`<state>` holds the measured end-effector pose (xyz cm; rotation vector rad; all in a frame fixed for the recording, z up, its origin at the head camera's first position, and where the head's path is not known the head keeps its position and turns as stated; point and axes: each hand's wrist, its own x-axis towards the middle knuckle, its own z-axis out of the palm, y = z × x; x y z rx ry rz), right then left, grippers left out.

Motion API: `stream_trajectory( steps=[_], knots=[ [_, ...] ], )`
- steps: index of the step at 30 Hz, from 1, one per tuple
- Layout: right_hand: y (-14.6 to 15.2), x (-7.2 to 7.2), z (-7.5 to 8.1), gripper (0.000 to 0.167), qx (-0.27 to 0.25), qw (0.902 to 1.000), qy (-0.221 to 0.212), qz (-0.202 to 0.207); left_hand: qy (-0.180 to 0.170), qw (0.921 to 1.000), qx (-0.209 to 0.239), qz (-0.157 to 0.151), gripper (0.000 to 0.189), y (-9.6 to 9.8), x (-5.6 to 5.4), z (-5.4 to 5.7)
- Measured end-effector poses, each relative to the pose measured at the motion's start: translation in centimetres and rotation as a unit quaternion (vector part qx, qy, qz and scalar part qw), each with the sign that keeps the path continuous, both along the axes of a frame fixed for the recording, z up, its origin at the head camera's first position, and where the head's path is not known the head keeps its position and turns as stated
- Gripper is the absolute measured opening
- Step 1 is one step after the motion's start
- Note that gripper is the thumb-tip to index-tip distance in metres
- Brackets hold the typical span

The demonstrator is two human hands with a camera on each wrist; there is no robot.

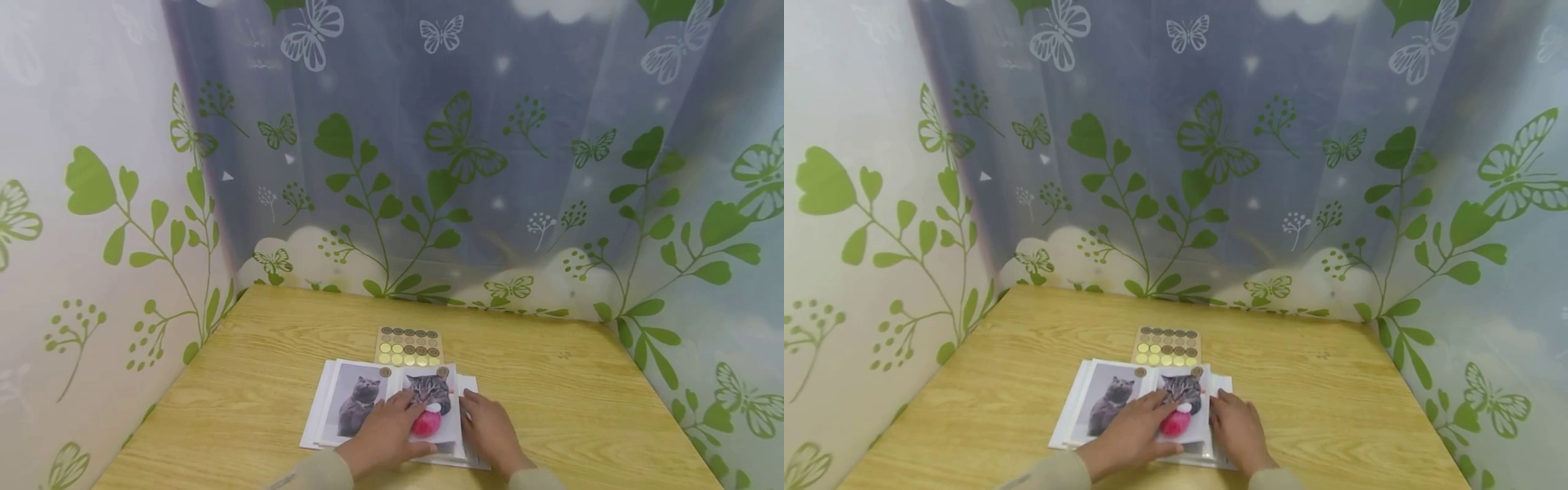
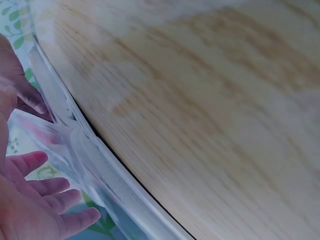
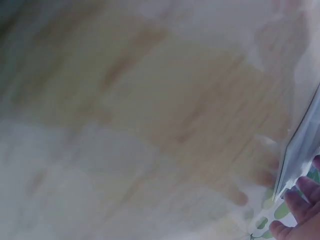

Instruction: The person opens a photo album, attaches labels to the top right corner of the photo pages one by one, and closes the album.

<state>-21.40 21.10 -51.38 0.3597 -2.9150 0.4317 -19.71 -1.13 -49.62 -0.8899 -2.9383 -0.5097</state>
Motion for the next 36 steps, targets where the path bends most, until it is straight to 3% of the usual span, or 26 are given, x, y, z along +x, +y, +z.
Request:
stream_trajectory(
  steps=[5, 13, 17, 28, 36],
  knots=[
    [-0.1, -0.1, 0.2, 0.031, -0.003, 0.9987, -0.052, -0.003, 0.012, 0.9998, 0.015, -0.004, 0.077, -0.4, 0.0, 0.2],
    [0.0, 0.3, 0.0, 0.03, -0.014, 0.9992, -0.014, 0.034, 0.028, 0.9991, 0.032, 0.002, 0.073, -1.4, 0.0, 0.4],
    [0.0, 0.4, 0.0, 0.03, -0.014, 0.9991, -0.007, 0.038, 0.017, 0.9985, 0.05, 0.01, 0.069, -2.0, 0.0, 0.6],
    [-0.1, 0.1, -0.3, 0.033, -0.006, 0.9986, -0.049, 0.019, 0.007, 0.9957, 0.088, 0.028, 0.068, -3.6, 0.2, 1.0],
    [-0.1, 0.2, -0.1, 0.033, -0.009, 0.9989, -0.041, 0.023, 0.027, 0.9928, 0.114, 0.026, 0.061, -5.1, 0.4, 1.5]
  ],
)
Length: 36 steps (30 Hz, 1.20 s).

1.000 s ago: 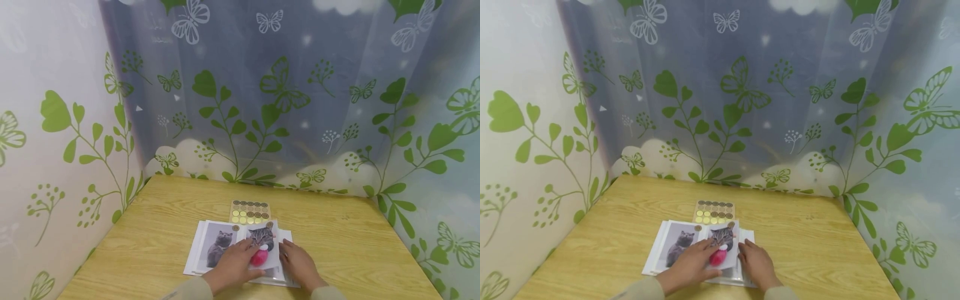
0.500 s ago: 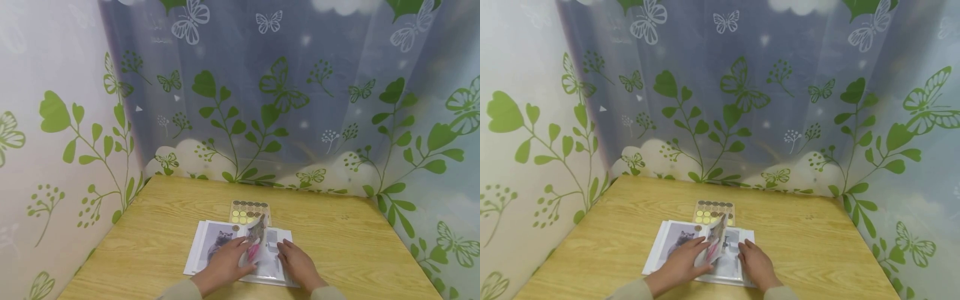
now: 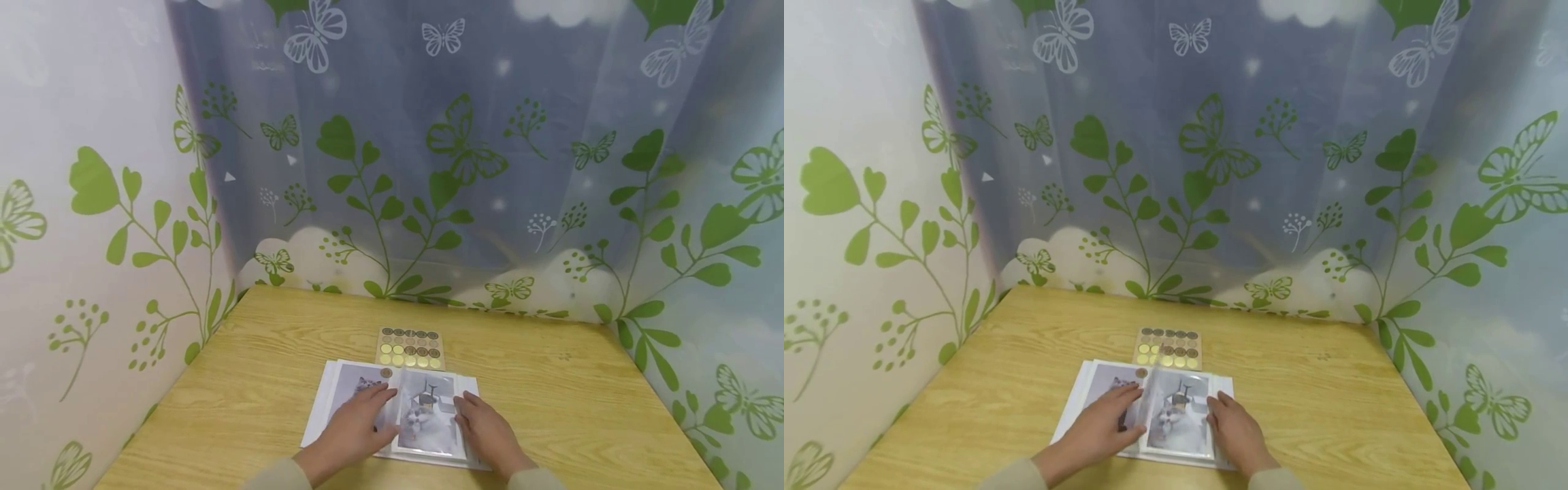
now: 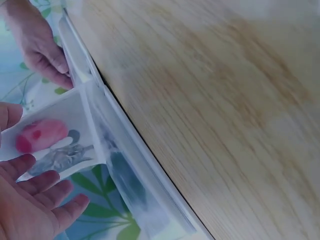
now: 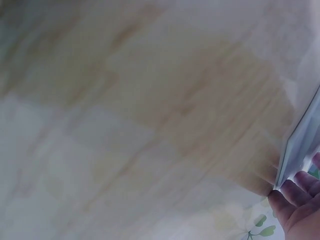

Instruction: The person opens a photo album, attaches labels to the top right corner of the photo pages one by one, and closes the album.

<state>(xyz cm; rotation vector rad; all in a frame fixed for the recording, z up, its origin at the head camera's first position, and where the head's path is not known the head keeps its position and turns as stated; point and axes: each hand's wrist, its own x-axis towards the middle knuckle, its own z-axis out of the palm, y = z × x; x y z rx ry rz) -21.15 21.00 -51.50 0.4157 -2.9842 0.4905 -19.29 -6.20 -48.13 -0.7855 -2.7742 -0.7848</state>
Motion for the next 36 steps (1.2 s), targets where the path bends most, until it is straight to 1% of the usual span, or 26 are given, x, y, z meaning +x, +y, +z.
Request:
stream_trajectory(
  steps=[3, 6, 9, 11, 13, 15, 19, 23, 26, 27, 31, 34, 36],
  knots=[
    [0.0, 0.0, 0.0, 0.033, -0.003, 1.0, -0.003, -0.001, 0.009, 0.9998, 0.02, -0.005, 0.058, -0.6, 0.1, 0.2],
    [-0.1, 0.0, 0.0, 0.033, 0.0, 1.0, -0.008, -0.004, 0.016, 0.9986, 0.05, -0.007, 0.053, -1.2, 0.1, 0.6],
    [0.0, 0.0, 0.0, 0.034, 0.004, 0.9999, -0.009, -0.006, 0.007, 0.9968, 0.08, 0.002, 0.046, -1.8, -0.1, 0.8],
    [0.0, 0.0, 0.0, 0.033, 0.004, 0.9999, -0.007, -0.006, -0.007, 0.9943, 0.106, 0.009, 0.043, -2.1, -0.2, 1.0],
    [0.0, 0.1, 0.1, 0.033, 0.002, 1.0, -0.004, -0.005, -0.025, 0.9902, 0.137, 0.01, 0.041, -2.4, -0.2, 1.2],
    [0.1, 0.1, 0.1, 0.033, 0.0, 1.0, -0.001, -0.003, -0.043, 0.9839, 0.173, 0.005, 0.04, -2.7, -0.3, 1.4],
    [0.0, 0.2, 0.2, 0.033, -0.001, 1.0, 0.0, 0.0, -0.073, 0.9722, 0.222, 0.003, 0.04, -3.1, -0.4, 1.5],
    [0.0, 0.1, 0.1, 0.033, -0.002, 1.0, -0.003, 0.001, -0.091, 0.9695, 0.227, 0.023, 0.037, -3.6, -0.6, 1.5],
    [0.0, 0.1, 0.0, 0.033, 0.001, 1.0, -0.005, -0.001, -0.112, 0.9662, 0.229, 0.038, 0.033, -3.9, -1.1, 1.5],
    [0.0, 0.1, 0.0, 0.033, 0.002, 1.0, -0.005, -0.001, -0.122, 0.9641, 0.232, 0.043, 0.032, -4.0, -1.3, 1.5],
    [0.0, 0.1, 0.0, 0.034, 0.004, 1.0, -0.006, -0.002, -0.171, 0.9513, 0.249, 0.064, 0.035, -4.6, -2.1, 1.3],
    [-0.1, 0.1, -0.1, 0.034, 0.004, 1.0, -0.003, -0.002, -0.192, 0.9446, 0.252, 0.086, 0.039, -5.2, -2.6, 0.9],
    [0.0, 0.1, -0.1, 0.034, 0.004, 1.0, 0.0, -0.001, -0.196, 0.9432, 0.25, 0.098, 0.04, -5.5, -2.9, 0.6]
  ],
)
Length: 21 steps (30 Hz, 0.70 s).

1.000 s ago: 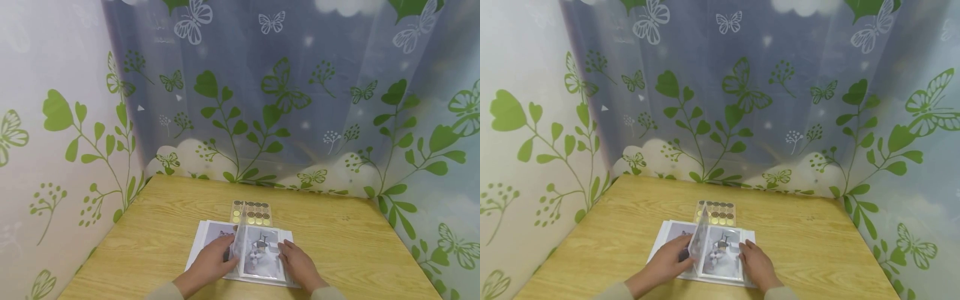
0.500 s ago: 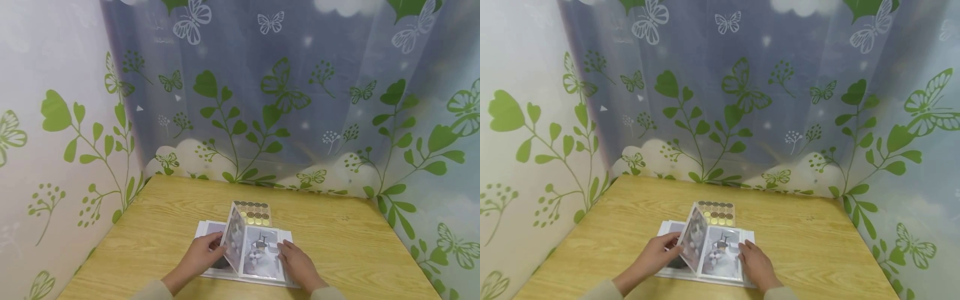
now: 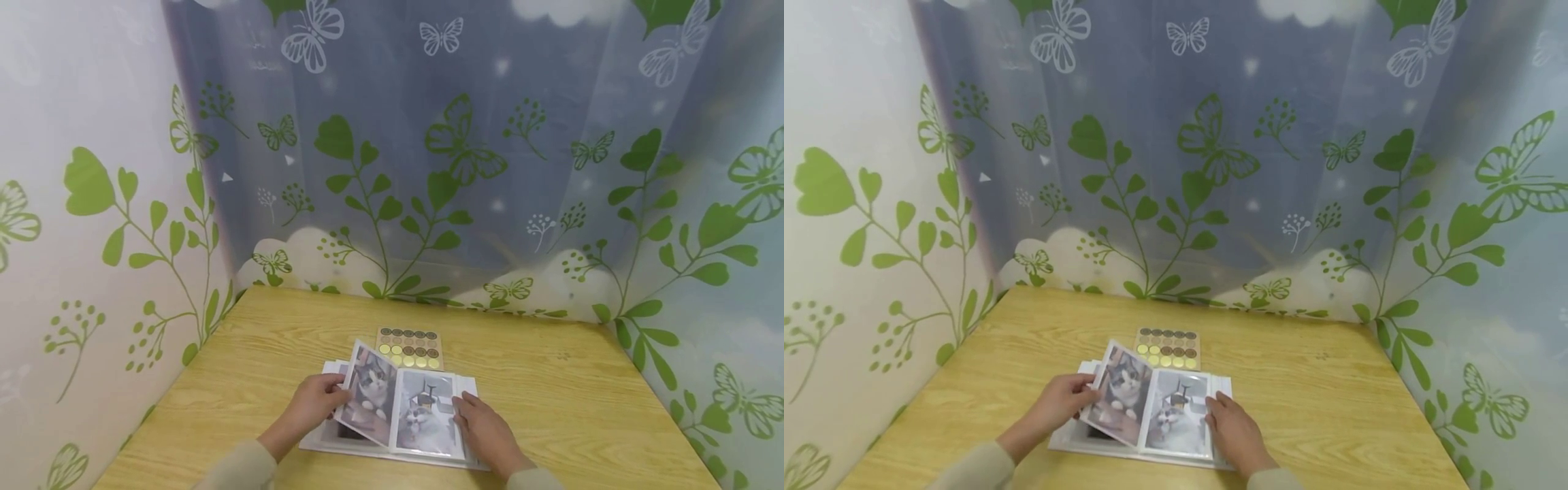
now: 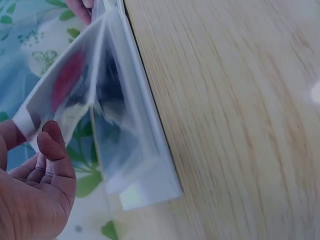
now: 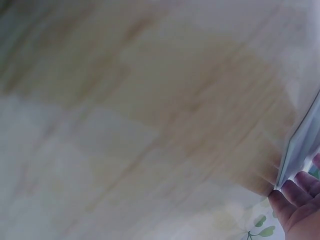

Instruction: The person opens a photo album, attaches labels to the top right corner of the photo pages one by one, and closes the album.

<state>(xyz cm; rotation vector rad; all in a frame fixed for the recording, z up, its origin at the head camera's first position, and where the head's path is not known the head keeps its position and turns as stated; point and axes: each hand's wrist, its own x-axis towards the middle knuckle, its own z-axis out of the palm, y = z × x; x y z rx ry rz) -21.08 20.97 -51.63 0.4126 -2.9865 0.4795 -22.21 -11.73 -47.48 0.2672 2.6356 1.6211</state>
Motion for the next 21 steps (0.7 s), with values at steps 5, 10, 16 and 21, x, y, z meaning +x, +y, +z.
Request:
stream_trajectory(
  steps=[5, 10, 16, 21],
  knots=[
    [0.0, 0.0, 0.0, 0.033, 0.001, 1.0, 0.006, 0.002, -0.013, 0.9998, -0.001, 0.017, 0.04, -0.8, -0.2, -0.6],
    [0.1, 0.0, 0.1, 0.033, -0.001, 1.0, 0.006, 0.005, -0.021, 0.9994, -0.01, 0.026, 0.036, -1.3, -0.2, -1.0],
    [0.1, 0.0, 0.0, 0.034, 0.005, 1.0, 0.002, 0.001, -0.044, 0.9974, -0.035, 0.045, 0.036, -1.7, 0.0, -1.5],
    [0.1, -0.1, 0.0, 0.035, 0.005, 0.9999, -0.011, -0.003, -0.04, 0.9967, -0.051, 0.05, 0.035, -2.1, 0.2, -2.0]
  ],
)
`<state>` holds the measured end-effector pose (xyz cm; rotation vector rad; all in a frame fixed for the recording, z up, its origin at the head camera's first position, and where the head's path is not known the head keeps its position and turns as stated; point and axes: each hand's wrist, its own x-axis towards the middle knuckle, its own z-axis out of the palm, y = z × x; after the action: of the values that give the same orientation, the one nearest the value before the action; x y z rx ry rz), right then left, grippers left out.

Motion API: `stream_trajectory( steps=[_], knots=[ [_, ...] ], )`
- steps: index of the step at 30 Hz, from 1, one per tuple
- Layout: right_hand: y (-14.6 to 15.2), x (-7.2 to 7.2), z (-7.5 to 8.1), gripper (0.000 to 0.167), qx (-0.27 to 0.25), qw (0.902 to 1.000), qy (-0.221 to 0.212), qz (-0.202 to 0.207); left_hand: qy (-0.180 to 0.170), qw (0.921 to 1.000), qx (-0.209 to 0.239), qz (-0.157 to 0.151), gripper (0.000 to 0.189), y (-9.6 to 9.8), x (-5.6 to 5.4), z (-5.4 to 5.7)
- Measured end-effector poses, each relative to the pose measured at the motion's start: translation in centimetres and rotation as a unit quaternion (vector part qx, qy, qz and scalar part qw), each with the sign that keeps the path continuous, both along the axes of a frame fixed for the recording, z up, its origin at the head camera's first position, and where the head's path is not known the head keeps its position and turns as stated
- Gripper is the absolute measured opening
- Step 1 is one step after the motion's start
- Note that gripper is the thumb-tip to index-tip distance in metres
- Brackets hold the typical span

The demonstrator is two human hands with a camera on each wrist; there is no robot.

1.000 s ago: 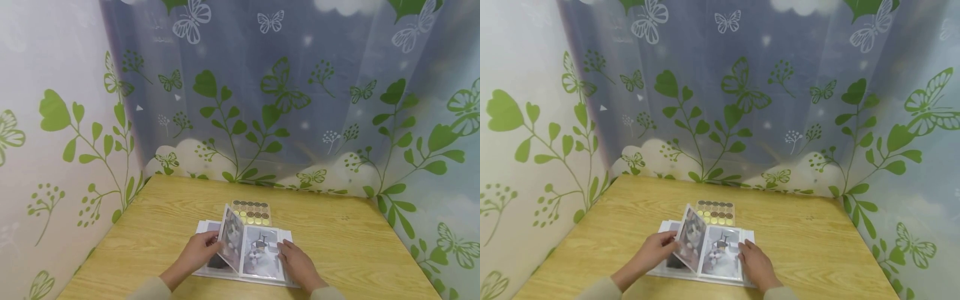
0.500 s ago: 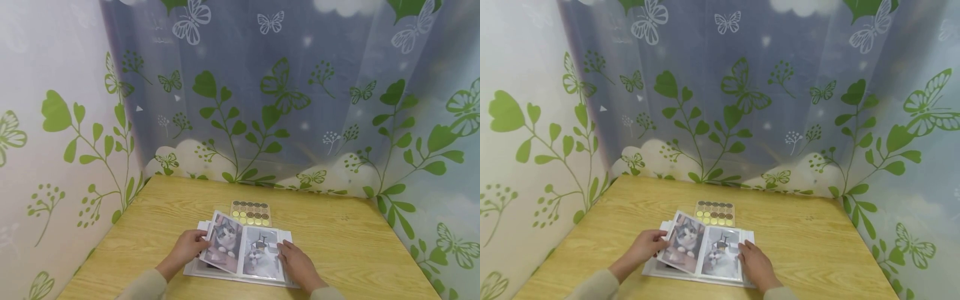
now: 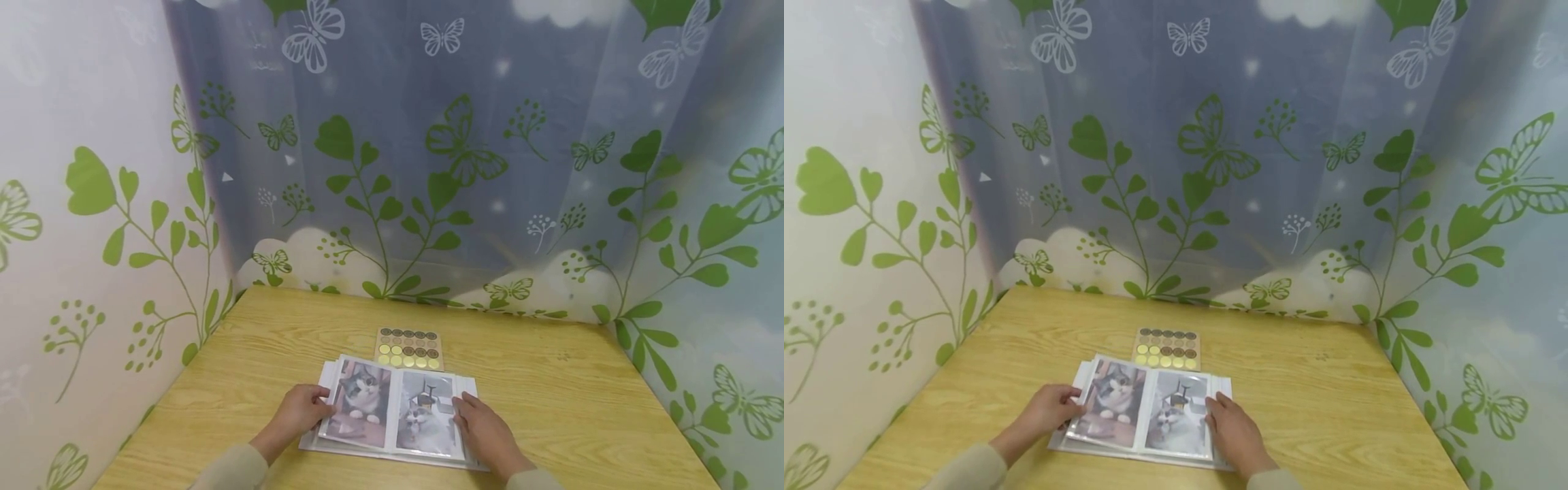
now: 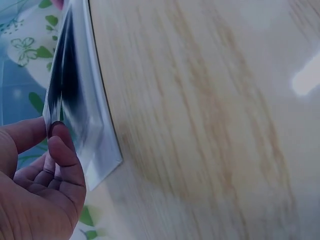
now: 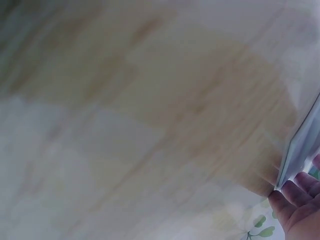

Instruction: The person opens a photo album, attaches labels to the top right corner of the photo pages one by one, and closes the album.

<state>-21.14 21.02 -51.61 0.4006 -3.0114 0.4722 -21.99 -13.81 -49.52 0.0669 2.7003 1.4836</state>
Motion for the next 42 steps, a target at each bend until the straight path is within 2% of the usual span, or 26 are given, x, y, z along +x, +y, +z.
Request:
stream_trajectory(
  steps=[9, 15, 21, 25, 29, 32, 39, 42],
  knots=[
    [-0.2, 0.1, -0.1, 0.035, -0.003, 1.0, 0.006, 0.003, 0.012, 0.9988, -0.048, 0.002, 0.034, -0.3, 0.0, -0.6],
    [-0.2, -0.1, -0.2, 0.035, 0.0, 1.0, 0.005, -0.001, 0.037, 0.9964, -0.076, 0.003, 0.033, -0.4, 0.0, -0.8],
    [-0.1, -0.1, -0.1, 0.035, -0.005, 0.9999, -0.005, -0.007, 0.043, 0.9947, -0.093, -0.001, 0.041, -0.3, 0.2, -0.5],
    [-0.1, -0.1, 0.0, 0.035, -0.012, 0.9998, -0.01, -0.013, 0.045, 0.9916, -0.121, -0.004, 0.045, -0.3, 0.1, -0.4],
    [-0.1, -0.2, 0.1, 0.035, -0.013, 0.9996, -0.015, -0.018, 0.036, 0.9888, -0.145, -0.004, 0.049, -0.3, -0.2, -0.4],
    [-0.2, -0.3, 0.1, 0.035, -0.017, 0.9994, -0.022, -0.023, 0.03, 0.9888, -0.146, -0.006, 0.049, -0.4, -0.4, -0.2],
    [-0.2, -0.5, 0.4, 0.041, -0.034, 0.9982, -0.037, -0.032, 0.075, 0.9859, -0.149, -0.01, 0.034, 0.1, -1.3, 0.6],
    [-0.1, -0.6, 0.4, 0.042, -0.037, 0.9983, -0.031, -0.034, 0.079, 0.9849, -0.153, -0.011, 0.032, 0.5, -1.8, 1.0]
  ],
)
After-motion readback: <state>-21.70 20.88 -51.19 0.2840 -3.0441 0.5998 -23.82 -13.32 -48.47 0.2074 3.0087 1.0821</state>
